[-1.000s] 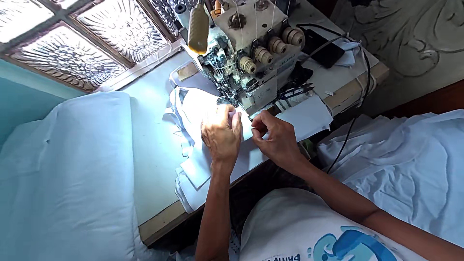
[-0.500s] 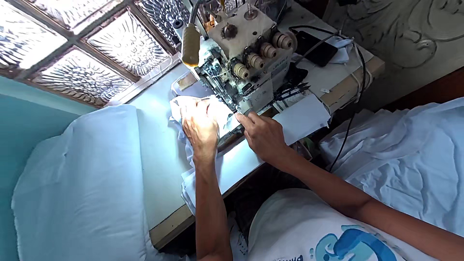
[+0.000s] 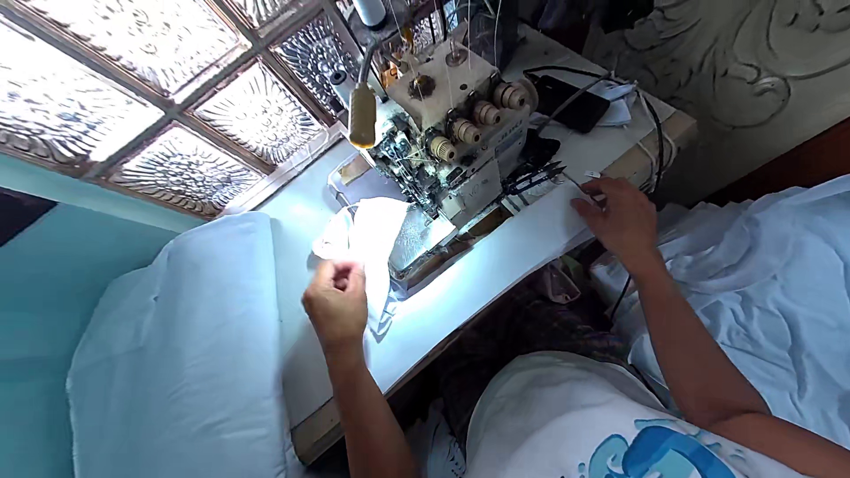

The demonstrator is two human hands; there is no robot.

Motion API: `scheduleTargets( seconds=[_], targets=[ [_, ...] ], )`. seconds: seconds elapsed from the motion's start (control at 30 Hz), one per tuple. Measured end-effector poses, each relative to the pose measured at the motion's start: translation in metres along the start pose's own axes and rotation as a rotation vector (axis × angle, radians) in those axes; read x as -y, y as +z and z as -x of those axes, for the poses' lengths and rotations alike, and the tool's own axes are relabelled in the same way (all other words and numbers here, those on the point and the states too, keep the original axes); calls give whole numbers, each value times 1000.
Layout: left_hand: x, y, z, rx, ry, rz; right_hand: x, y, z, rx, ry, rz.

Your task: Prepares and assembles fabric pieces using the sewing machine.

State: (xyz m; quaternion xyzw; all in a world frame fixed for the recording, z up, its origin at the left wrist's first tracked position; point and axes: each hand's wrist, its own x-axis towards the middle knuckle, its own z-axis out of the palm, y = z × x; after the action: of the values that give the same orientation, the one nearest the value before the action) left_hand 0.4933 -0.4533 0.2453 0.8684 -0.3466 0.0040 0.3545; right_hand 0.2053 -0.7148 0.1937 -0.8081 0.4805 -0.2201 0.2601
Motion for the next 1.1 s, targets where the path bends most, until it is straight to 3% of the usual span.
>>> scheduleTargets(
  seconds=[0.1, 0.13, 0.27, 0.37, 0.43, 0.5, 0.63, 0.73, 0.93, 1.1],
  targets=[
    [5, 1, 8, 501, -105, 228, -11, -4, -16, 85, 141, -84],
    [7, 6, 5, 585, -166, 225, -11, -4, -17, 92, 146, -92],
    [17, 31, -15, 436, -384, 83, -5, 0, -9, 4, 39, -39],
    [24, 40, -23, 189, -505, 17, 3, 1, -1, -60, -14, 83],
    [24, 26, -20, 104, -452, -38, 3, 3, -1, -104, -45, 131],
    [21, 9, -5, 129, -315, -90, -1, 3, -2, -136, -57, 129],
    [28, -12, 43, 157, -42, -52, -4, -1, -9, -14, -7, -35],
    [31, -22, 72, 157, 58, -70, -3, -2, -16, 50, 35, -62],
    [41, -23, 91, 190, 89, -66, 14, -6, -16, 32, 42, 97],
    [42, -24, 89, 150, 10, -89, -2, -17, -19, -75, 11, 133]
  ],
)
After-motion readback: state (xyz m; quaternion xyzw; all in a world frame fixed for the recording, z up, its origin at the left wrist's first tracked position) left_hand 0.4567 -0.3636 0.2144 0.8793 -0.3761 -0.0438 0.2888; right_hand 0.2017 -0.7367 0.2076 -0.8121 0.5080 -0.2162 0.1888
